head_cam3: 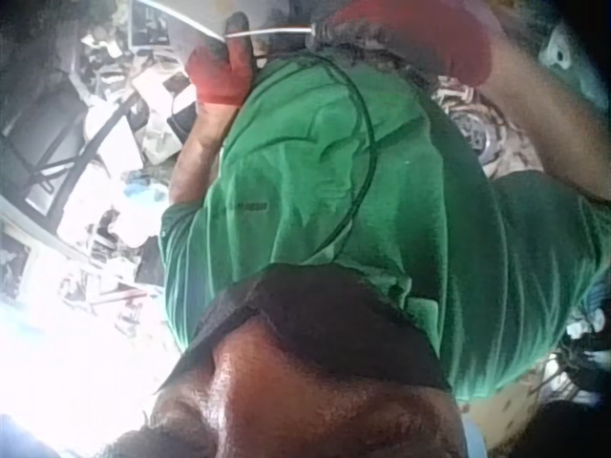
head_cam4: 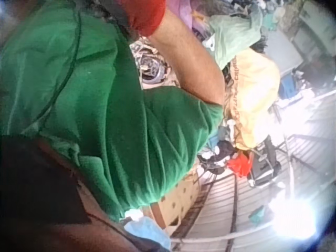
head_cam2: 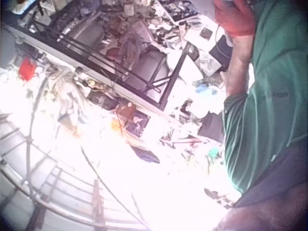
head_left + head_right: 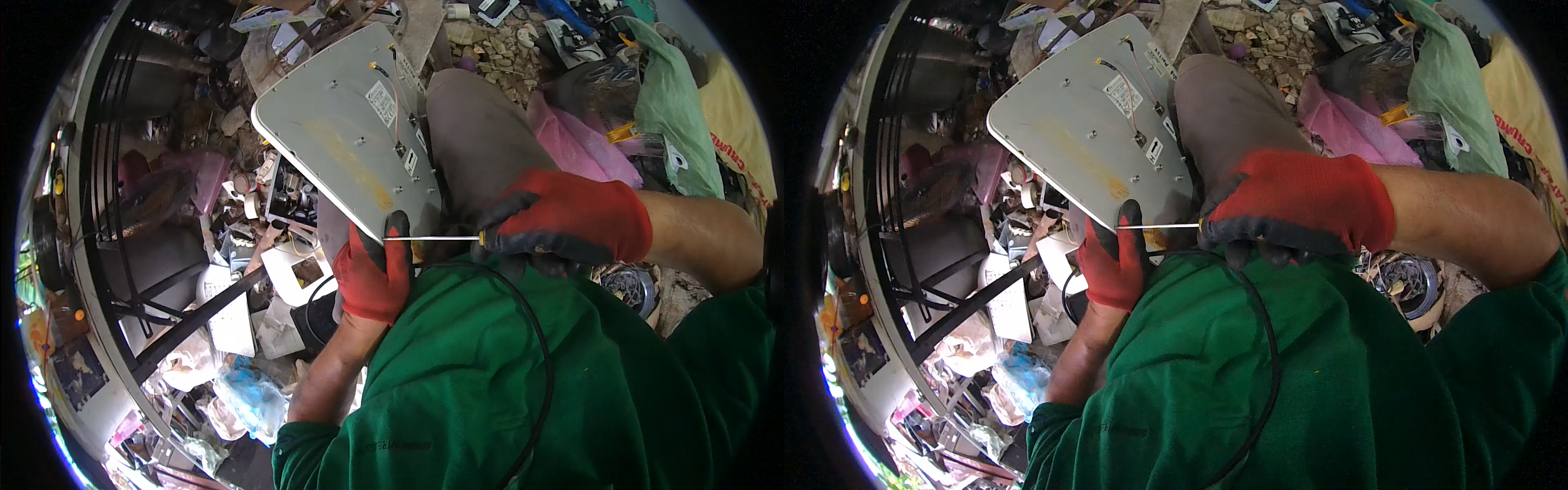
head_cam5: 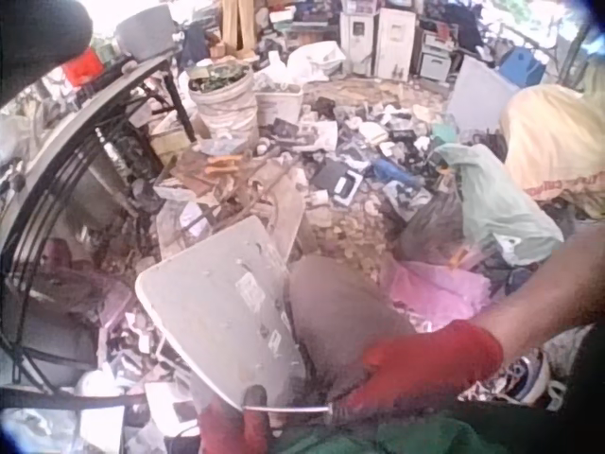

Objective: The person uses a screwdriver to unscrew several screws from the back of a white electronic device held on their lap.

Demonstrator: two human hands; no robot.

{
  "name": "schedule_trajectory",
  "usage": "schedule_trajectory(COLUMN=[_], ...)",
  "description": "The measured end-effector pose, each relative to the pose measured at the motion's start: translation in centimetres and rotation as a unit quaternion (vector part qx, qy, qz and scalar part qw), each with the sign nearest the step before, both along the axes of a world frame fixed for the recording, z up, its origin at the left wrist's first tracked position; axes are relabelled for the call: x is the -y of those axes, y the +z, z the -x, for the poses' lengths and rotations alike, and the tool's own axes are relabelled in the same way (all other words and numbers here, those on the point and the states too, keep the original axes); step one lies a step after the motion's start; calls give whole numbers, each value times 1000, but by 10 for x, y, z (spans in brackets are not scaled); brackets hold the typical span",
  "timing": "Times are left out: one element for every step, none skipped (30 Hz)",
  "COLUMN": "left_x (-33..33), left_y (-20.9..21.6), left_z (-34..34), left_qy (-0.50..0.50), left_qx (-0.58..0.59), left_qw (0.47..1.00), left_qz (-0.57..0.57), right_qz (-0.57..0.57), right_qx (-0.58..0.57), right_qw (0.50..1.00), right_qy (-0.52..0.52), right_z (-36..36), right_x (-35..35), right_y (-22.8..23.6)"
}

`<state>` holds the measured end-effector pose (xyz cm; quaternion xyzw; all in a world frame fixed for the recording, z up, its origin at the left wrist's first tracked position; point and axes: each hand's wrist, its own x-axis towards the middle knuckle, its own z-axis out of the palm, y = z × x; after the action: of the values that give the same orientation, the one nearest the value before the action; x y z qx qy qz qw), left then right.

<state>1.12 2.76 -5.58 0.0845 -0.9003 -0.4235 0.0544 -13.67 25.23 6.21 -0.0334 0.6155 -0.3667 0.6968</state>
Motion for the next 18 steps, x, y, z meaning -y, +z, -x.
schedule_trajectory(left_x=[-1,-1,-1,0,1,3,3,4,4,3,3,0,-1,-1,1,1,1,1], left_y=[0,0,-1,-2,-3,-4,-4,-4,-3,-1,1,3,4,3,2,1,0,0], left_z=[0,-1,0,-1,-1,-2,-3,-2,-1,0,1,1,1,1,0,-1,-1,-1], left_qy=[5,9,13,16,10,4,-2,-1,-1,-1,0,1,2,2,1,1,0,-2], left_qx=[2,1,-1,-3,-3,-5,-6,0,7,15,15,11,7,11,16,22,19,15], left_qw=[1000,1000,1000,1000,1000,1000,999,1000,1000,1000,1000,1000,1000,1000,1000,999,1000,1000], left_qz=[-3,4,10,17,22,28,33,19,6,-7,-9,-11,-13,-20,-27,-34,-19,-4], right_qz=[77,150,214,209,202,206,209,222,234,234,232,226,196,163,126,109,93,76], right_qx=[-223,-433,-619,-658,-695,-708,-722,-714,-704,-657,-601,-542,-430,-310,-183,-169,-156,-143], right_qw=[971,885,747,710,671,654,634,640,647,710,764,808,880,935,974,979,983,986], right_qy=[41,80,114,136,158,169,179,177,174,103,30,-42,-47,-50,-54,-23,9,39], right_z=[-7,-21,-30,-36,-41,-41,-41,-39,-37,-37,-37,-35,-30,-22,-16,-15,-14,-14], right_x=[-3,-8,-7,-7,-6,-4,-4,-3,-4,-5,-8,-6,-6,-6,-4,-3,-3,-2], right_y=[-7,-18,-21,-20,-19,-17,-15,-13,-13,-15,-19,-17,-13,-7,-3,-4,-6,-8])
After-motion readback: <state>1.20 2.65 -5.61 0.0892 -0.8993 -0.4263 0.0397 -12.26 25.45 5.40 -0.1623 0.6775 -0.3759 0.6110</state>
